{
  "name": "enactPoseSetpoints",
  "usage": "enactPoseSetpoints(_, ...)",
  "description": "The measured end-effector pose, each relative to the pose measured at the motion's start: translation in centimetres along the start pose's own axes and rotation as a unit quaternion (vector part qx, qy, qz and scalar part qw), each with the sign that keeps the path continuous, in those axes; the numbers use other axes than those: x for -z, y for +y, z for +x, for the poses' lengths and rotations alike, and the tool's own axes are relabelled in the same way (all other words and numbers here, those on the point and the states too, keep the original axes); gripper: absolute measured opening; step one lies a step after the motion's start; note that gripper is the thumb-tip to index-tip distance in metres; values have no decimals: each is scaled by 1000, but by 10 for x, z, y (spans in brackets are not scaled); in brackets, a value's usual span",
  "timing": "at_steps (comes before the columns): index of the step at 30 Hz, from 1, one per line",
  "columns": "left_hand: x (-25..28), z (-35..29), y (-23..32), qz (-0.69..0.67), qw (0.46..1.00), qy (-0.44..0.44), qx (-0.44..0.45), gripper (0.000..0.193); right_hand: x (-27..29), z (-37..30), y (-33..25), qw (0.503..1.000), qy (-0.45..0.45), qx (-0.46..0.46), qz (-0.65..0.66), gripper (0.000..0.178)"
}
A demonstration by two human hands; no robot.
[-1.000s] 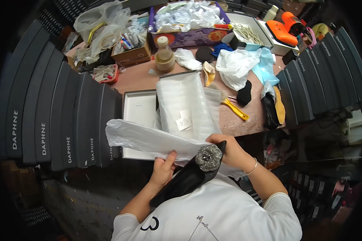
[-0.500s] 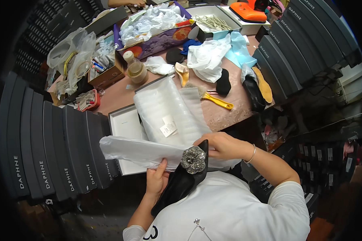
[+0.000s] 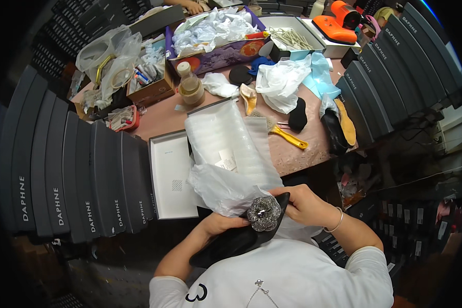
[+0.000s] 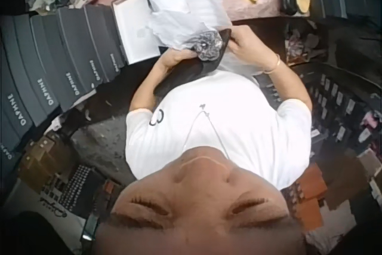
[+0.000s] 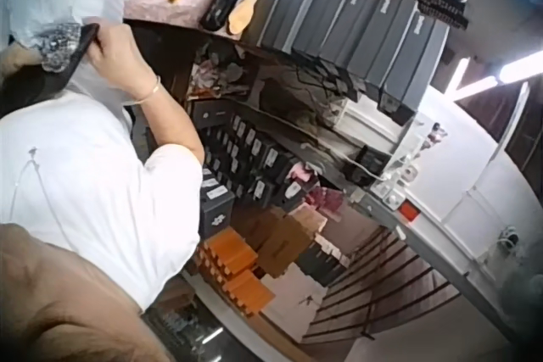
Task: Packing a pair of black high-heeled shoes into a shoe box using tissue paper and protective inserts.
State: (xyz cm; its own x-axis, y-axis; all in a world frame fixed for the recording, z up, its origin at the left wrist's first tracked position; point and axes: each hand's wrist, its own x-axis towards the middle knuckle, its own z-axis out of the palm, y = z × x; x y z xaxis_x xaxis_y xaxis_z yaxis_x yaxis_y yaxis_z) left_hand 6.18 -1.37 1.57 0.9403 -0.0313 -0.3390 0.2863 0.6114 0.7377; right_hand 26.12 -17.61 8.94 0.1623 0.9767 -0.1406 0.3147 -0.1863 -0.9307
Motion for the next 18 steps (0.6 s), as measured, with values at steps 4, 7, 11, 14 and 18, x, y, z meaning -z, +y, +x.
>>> enactPoseSetpoints(4, -3, -7, -10, 11, 998, 57, -36, 52, 0, -2, 3, 999, 31, -39, -6, 29)
enactPoseSetpoints(7, -1, -16, -11, 29, 993, 105, -50, 49, 6, 4, -6, 998, 12, -66, -5, 23)
enactPoseSetpoints(11, 1, -22, -13, 41, 986, 136, -85, 44, 3, 10, -1, 998, 37, -53, -19, 19)
enactPoseSetpoints(14, 6, -22, -8, 131, 973, 155, -113, 37, 11, 18, 7, 998, 1, -38, -47, 19)
enactPoseSetpoints(18, 31, -18, 3, 405, 868, 222, 182, 41, 36, 61, 22, 991, -43, 124, -20, 56)
